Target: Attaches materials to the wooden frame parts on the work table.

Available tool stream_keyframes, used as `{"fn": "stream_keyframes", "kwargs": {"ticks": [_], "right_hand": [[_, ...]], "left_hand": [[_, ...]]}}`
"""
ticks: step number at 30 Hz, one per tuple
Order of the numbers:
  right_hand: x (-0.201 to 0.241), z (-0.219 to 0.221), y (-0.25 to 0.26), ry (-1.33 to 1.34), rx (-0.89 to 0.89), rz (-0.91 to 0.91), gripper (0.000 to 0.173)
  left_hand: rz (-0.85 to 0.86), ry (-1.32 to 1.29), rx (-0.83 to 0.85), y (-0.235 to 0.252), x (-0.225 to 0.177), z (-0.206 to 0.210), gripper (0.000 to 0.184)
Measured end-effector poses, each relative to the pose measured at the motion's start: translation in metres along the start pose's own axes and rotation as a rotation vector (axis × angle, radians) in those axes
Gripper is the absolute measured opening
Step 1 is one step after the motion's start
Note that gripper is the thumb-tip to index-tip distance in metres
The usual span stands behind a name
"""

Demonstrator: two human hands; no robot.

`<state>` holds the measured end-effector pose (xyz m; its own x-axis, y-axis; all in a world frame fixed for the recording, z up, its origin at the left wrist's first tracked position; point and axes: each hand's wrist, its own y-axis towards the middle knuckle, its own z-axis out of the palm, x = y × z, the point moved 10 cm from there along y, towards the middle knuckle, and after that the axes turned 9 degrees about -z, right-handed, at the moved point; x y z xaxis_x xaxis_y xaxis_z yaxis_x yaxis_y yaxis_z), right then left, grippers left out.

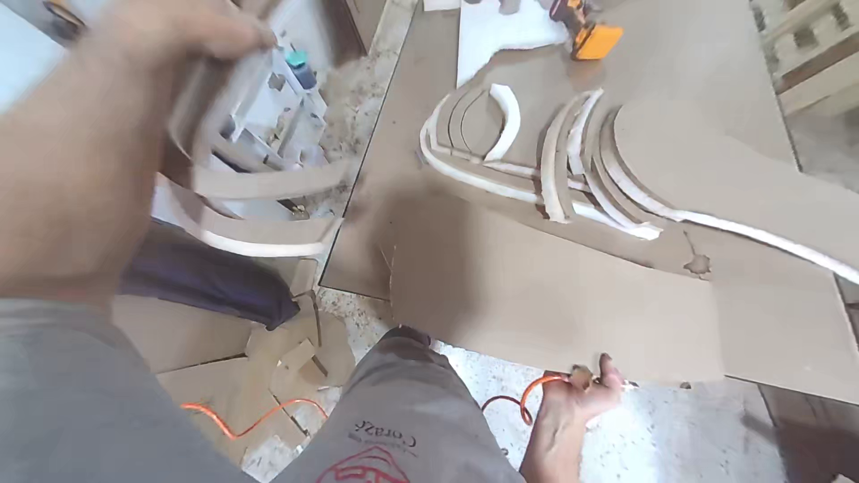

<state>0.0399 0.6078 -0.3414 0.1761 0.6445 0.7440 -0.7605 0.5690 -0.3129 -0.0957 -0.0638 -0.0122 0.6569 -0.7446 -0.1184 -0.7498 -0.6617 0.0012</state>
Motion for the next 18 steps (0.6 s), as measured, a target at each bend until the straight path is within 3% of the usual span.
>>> {"fn": "stream_keyframes", "kwargs": {"ticks": [2, 4, 7, 10, 14, 16, 18], "right_hand": [[-0.015, 0.015, 0.001, -0.024, 0.008, 0.026, 0.025], [-0.028, 0.026, 0.003, -0.042, 0.014, 0.033, 0.024], [-0.051, 0.029, 0.007, -0.146, -0.013, 0.055, 0.023], [-0.064, 0.007, 0.005, -0.450, -0.062, 0.079, 0.017], [-0.010, -0.024, -0.003, -0.968, -0.086, 0.040, 0.046], [0.039, -0.045, -0.012, -1.057, -0.168, 0.009, 0.051], [0.078, -0.058, -0.010, -0.994, -0.209, 0.005, 0.049]], "left_hand": [[-0.041, 0.072, -0.014, 0.038, 0.016, 0.045, 0.079], [-0.085, 0.091, 0.035, 0.066, 0.026, 0.096, 0.092], [-0.096, 0.044, 0.135, 0.109, 0.020, 0.168, 0.089], [-0.100, 0.018, 0.218, 0.138, -0.011, 0.217, 0.084], [-0.069, -0.008, 0.295, 0.165, -0.046, 0.274, 0.087], [-0.007, -0.061, 0.413, 0.177, -0.058, 0.315, 0.084], [0.159, -0.153, 0.443, 0.176, -0.070, 0.335, 0.076]]}}
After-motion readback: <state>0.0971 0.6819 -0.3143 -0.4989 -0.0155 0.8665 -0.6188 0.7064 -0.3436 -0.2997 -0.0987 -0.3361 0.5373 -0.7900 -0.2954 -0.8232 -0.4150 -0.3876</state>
